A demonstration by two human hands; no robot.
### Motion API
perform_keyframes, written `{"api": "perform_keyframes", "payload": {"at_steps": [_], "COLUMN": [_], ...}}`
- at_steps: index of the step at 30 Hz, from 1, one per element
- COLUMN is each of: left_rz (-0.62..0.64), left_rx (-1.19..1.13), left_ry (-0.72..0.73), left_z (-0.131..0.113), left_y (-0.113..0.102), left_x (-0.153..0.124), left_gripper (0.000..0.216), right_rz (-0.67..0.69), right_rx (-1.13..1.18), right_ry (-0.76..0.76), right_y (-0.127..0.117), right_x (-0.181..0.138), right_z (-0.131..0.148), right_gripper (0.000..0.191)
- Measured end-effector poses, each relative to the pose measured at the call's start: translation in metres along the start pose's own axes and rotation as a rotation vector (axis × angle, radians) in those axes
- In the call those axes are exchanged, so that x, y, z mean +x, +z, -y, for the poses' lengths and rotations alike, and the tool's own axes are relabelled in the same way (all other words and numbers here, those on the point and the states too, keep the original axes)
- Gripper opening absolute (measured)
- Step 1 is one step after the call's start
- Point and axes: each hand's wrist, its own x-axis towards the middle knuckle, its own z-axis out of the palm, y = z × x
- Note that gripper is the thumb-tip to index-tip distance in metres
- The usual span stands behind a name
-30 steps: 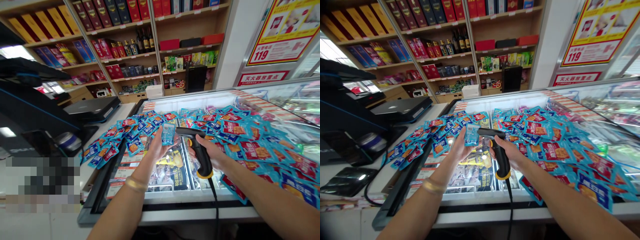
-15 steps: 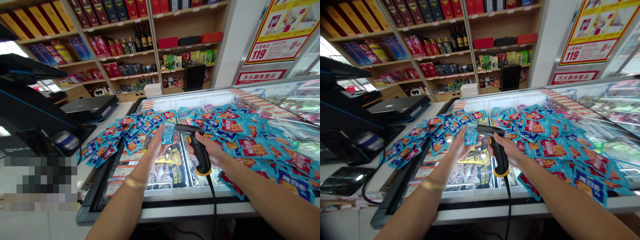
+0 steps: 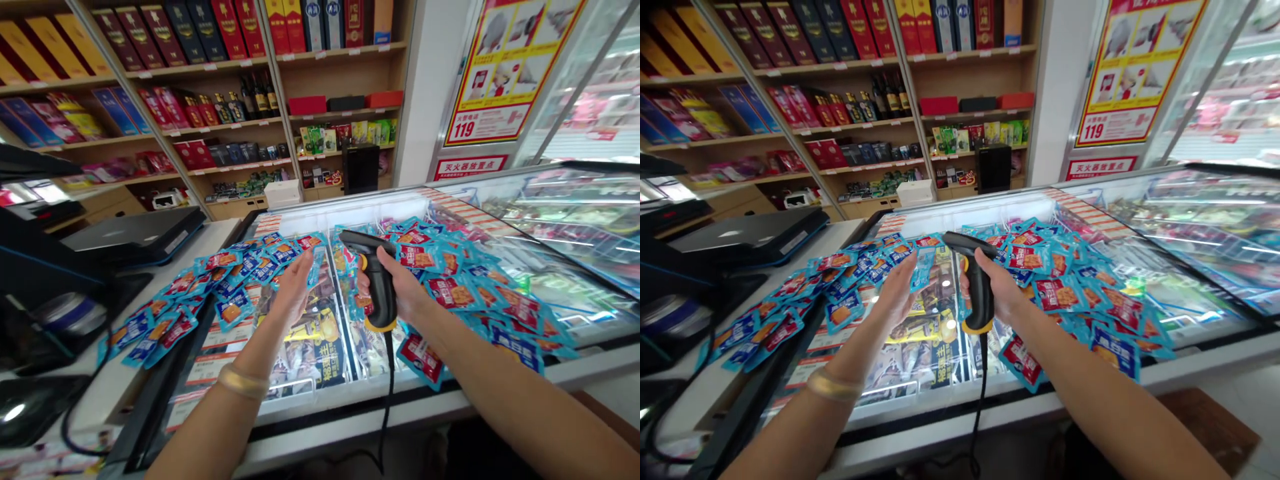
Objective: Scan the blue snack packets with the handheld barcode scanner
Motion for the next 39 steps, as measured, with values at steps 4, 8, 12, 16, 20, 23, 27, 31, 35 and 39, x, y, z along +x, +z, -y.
{"api": "perform_keyframes", "payload": {"at_steps": [4,8,12,16,20,23,27,31,35,39], "left_rz": [0.117,0.241,0.350,0.435,0.436,0.417,0.346,0.201,-0.041,-0.366], "left_rx": [0.277,0.604,0.910,1.175,1.215,1.173,1.145,1.145,1.164,1.293], "left_ry": [0.218,0.464,0.689,0.733,0.726,0.739,0.749,0.728,0.692,0.600], "left_z": [-0.001,0.008,0.020,0.029,0.031,0.026,0.018,0.008,-0.011,-0.042], "left_y": [0.046,0.103,0.147,0.166,0.165,0.156,0.126,0.066,-0.017,-0.107], "left_x": [0.018,0.035,0.041,0.041,0.041,0.038,0.034,0.030,0.018,-0.008], "left_gripper": [0.050,0.042,0.042,0.046,0.049,0.050,0.045,0.043,0.037,0.044], "right_rz": [-0.089,-0.223,-0.345,-0.403,-0.415,-0.409,-0.356,-0.272,-0.156,-0.024], "right_rx": [-0.023,-0.021,0.024,0.036,0.039,0.042,0.034,-0.010,-0.029,-0.011], "right_ry": [-0.135,-0.214,-0.280,-0.261,-0.241,-0.243,-0.243,-0.197,-0.096,0.017], "right_y": [-0.017,-0.047,-0.075,-0.093,-0.098,-0.093,-0.078,-0.051,-0.009,0.032], "right_x": [-0.022,-0.049,-0.068,-0.077,-0.078,-0.077,-0.070,-0.054,-0.031,-0.012], "right_z": [0.041,0.073,0.087,0.088,0.087,0.087,0.083,0.070,0.042,0.008], "right_gripper": [0.040,0.040,0.038,0.039,0.038,0.038,0.038,0.040,0.041,0.040]}}
